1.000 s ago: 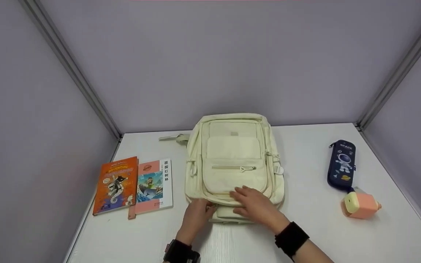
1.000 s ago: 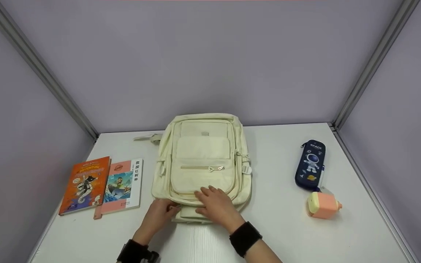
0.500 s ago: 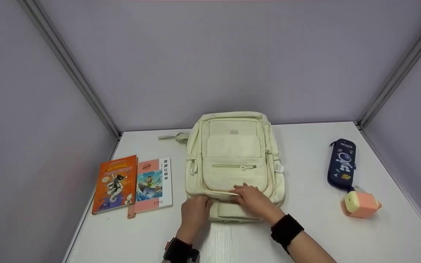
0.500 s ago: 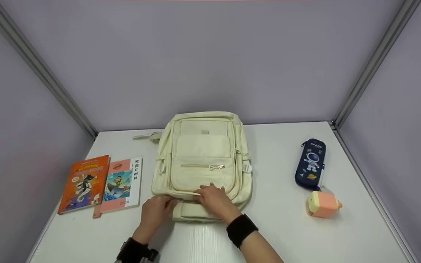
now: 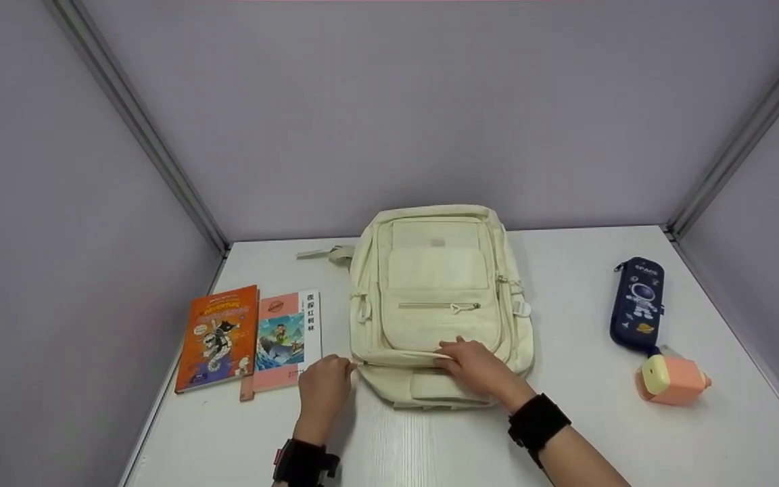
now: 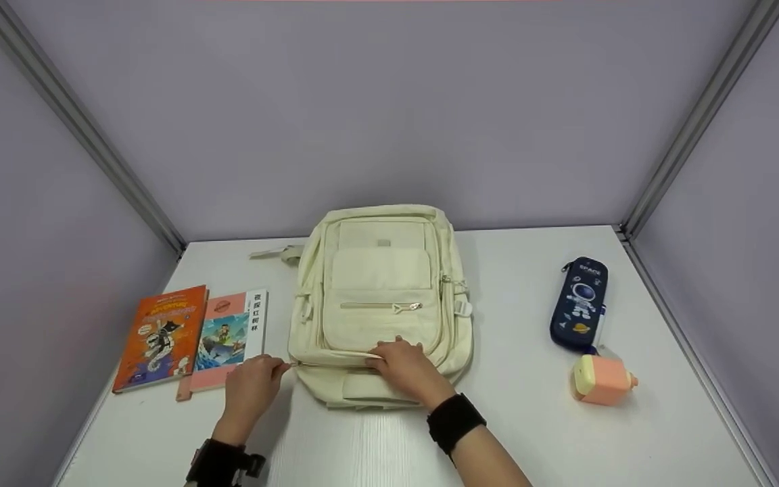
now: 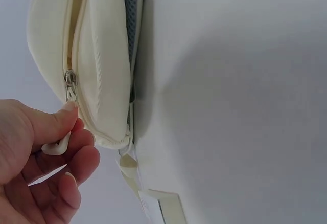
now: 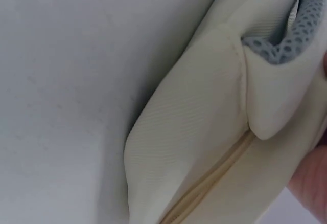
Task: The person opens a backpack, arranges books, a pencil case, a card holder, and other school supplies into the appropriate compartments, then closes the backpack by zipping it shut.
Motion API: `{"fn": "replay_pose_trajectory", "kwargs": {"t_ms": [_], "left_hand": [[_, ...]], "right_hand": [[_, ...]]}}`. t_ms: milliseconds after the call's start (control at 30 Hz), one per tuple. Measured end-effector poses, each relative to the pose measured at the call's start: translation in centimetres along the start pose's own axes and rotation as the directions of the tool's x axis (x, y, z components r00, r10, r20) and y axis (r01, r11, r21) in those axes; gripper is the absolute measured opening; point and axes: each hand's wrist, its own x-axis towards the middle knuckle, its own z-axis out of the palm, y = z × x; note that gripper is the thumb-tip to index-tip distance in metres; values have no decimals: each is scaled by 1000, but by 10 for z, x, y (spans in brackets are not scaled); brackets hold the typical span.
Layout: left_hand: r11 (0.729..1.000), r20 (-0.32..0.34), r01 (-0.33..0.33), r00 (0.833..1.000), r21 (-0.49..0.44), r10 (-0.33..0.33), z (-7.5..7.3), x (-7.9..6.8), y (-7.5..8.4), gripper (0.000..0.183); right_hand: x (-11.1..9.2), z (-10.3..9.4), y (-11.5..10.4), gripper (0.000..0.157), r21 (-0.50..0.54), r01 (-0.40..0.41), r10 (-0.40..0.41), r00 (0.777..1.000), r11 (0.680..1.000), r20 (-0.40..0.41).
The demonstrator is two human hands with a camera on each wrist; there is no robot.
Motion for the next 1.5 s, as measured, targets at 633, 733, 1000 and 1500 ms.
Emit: {"fn": "replay_pose_trajectory", "kwargs": {"t_ms": [633,733,1000,1500], "left_hand": [[993,3,55,998,100,-55,13,31,-21,22],[992,7,46,999,114,-47,18,38,-24,18],[992,-2,-6,1000,125,6,24,58,-31,14],[986,85,-54,996,157,41,35,84,-32,17]], "right_hand": [[-3,-2,0,36,-36,-19,22,996,999,92],[-3,-2,1,36,-46,-13,17,996,999,86],[-4,-5,-1,40,-36,-37,41,992,999,116],[-2,-6,-2,39,-21,-21,24,991,1000,135]]}}
